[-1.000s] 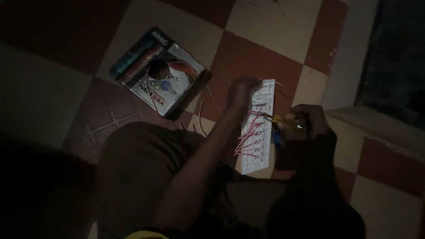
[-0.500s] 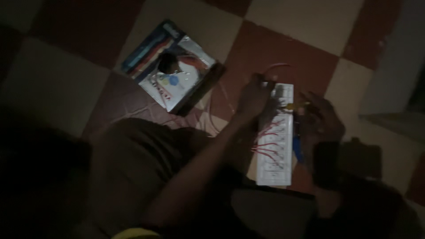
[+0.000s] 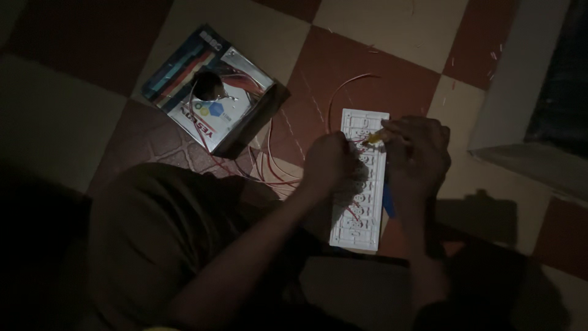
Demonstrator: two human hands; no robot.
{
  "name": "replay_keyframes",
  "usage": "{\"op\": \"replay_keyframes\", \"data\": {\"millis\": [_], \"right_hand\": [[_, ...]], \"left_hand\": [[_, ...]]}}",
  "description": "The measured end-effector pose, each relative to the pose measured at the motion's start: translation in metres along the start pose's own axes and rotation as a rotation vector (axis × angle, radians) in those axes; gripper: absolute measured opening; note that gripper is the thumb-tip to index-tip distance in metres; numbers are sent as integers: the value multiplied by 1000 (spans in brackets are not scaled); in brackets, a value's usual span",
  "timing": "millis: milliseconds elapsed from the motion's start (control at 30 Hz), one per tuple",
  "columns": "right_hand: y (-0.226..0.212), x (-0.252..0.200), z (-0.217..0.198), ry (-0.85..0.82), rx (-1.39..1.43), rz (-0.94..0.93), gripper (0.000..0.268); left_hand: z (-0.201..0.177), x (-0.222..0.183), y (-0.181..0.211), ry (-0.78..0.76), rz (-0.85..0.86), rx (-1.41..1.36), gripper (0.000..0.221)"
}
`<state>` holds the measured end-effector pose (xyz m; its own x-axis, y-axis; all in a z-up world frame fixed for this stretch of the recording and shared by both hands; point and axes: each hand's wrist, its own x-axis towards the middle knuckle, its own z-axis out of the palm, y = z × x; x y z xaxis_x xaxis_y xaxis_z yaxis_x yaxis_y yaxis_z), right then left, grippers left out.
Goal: The person connects wires to an electrical switchboard using a screwdriver and wire strippers while sitting on the floor.
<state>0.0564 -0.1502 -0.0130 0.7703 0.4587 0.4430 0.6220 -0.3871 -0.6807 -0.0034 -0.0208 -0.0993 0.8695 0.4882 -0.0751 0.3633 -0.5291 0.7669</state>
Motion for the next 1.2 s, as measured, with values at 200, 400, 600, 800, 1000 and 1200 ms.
{"op": "replay_keyframes", "data": {"millis": [200, 400, 600, 800, 1000, 1200], "right_hand": [[6, -1, -1, -54, 138, 91, 24], [16, 1, 2, -16, 76, 95, 23], [18, -1, 1, 23, 38, -27, 24], [6, 2, 0, -37, 110, 26, 20], [-5, -1, -5, -85, 86, 149, 18], [-24, -1, -6, -100, 192, 101, 20]], "left_hand": [[15, 2, -9, -154, -169, -293, 17], [-4, 6, -3, -94, -143, -207, 28], [-37, 15, 0, 66, -345, 59, 28], [-53, 12, 22, 86, -188, 137, 33], [-108, -2, 26, -24, -286, 66, 34], [-171, -19, -17, -31, 19, 244, 49]]}}
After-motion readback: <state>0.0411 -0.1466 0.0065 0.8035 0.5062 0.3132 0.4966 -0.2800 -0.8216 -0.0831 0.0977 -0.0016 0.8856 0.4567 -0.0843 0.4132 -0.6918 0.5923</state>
